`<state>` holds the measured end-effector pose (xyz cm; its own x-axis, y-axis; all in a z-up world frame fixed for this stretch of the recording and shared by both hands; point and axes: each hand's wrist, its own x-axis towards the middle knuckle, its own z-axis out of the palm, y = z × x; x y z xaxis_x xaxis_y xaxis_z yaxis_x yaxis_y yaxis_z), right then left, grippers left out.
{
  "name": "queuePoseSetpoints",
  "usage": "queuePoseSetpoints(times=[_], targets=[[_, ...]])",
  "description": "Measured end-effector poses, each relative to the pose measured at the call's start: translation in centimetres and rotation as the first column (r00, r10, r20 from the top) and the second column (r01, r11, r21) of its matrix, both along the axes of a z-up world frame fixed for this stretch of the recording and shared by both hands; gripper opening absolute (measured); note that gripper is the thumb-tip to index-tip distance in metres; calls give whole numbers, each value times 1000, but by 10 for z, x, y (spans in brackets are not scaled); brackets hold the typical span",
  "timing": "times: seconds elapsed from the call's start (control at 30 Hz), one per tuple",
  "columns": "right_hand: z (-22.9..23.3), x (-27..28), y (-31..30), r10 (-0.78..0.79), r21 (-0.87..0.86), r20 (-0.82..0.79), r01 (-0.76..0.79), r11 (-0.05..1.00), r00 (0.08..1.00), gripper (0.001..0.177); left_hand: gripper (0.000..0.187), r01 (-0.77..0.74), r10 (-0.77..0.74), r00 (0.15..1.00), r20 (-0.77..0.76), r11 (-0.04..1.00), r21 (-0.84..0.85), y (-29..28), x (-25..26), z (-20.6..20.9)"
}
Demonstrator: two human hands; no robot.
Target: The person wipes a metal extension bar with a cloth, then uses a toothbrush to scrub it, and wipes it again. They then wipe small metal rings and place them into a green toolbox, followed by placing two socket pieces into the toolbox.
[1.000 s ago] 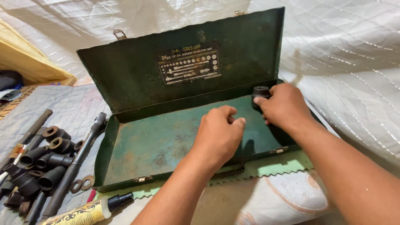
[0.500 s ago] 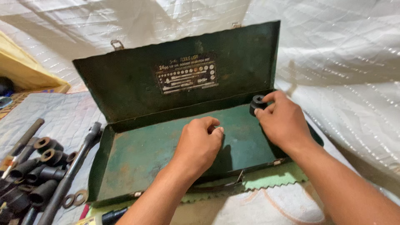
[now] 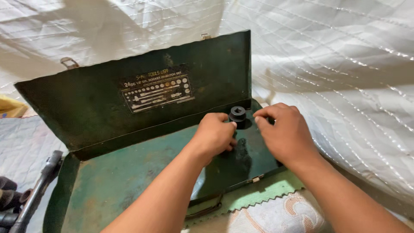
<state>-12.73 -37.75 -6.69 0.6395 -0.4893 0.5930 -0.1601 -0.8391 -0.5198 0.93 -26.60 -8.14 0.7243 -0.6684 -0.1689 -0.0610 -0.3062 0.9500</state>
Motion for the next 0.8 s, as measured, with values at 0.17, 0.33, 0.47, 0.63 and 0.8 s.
queuePoseSetpoints(times=[0.17,0.33,0.47,0.63,0.8], targets=[[-3,-3,-6,-95,346,-146,141,928,985,19,29,-70,68,996,-51,997,-21,-21,6,-15],[-1,-4,-2,-58,248,-65,72,966,996,18,25,-64,63,998,-29,998,-22,-31,7,-14],[-3,-3,-2,-13,65,-22,14,998,1000,14,23,-1,0,999,-45,1000,-17,-37,9,-17],[-4,-4,0,-31,120,-70,39,992,997,14,21,30,-34,988,-149,999,-29,-41,13,-19],[-3,-2,2,-25,45,-86,29,999,996,16,18,67,-80,957,-279,996,-58,-39,12,-14]])
